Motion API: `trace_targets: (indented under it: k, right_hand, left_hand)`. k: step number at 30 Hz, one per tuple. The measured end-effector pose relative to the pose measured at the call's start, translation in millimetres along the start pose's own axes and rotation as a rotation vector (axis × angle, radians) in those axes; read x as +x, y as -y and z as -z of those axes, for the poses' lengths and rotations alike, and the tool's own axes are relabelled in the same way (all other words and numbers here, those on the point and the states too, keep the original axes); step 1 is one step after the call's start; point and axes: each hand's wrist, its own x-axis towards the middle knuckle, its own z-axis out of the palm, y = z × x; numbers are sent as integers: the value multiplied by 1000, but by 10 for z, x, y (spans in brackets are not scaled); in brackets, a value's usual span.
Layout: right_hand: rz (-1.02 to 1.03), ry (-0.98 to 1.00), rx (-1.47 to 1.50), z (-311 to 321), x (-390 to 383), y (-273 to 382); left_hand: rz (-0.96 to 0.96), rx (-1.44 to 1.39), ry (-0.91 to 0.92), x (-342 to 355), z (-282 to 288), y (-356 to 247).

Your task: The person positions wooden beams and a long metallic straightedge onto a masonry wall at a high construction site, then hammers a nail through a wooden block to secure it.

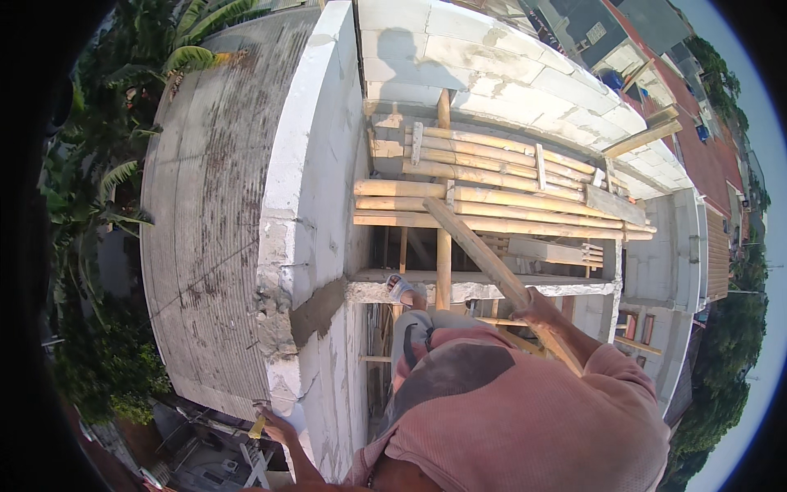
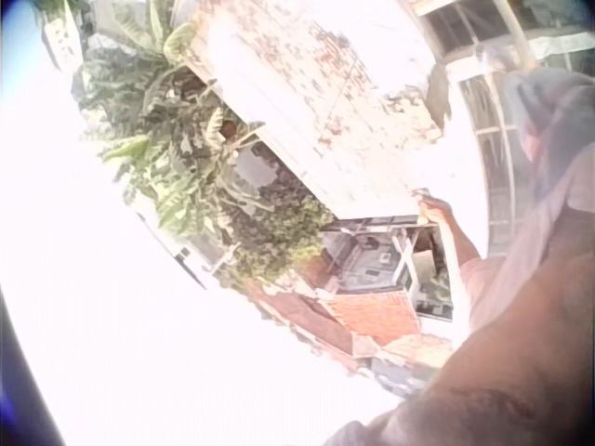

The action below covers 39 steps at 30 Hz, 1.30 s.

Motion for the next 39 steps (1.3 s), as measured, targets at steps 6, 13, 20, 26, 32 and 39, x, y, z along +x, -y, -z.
trace_targets:
  k: [6, 13, 20, 26, 32, 39]
  right_hand:
    - [49, -74, -51, 283, 143, 160]
    - [65, -257, 19, 388, -175, 210]
    - [-125, -330, 271, 101, -173, -246]
    - [-173, -363, 330, 251, 97, -240]
    - [-5, -452, 280, 717, 521, -29]
    - [255, -641, 201, 1756, 1700, 470]
  left_hand:
    - [34, -6, -6, -105, 115, -417]
    - [46, -74, -17, 105, -134, 146]
    - [-20, -38, -129, 136, -219, 247]
    - [120, -258, -333, 682, 58, 345]
    - [-31, -371, -563, 1394, 934, -703]
    - [-335, -599, -571, 1031, 865, -3838]
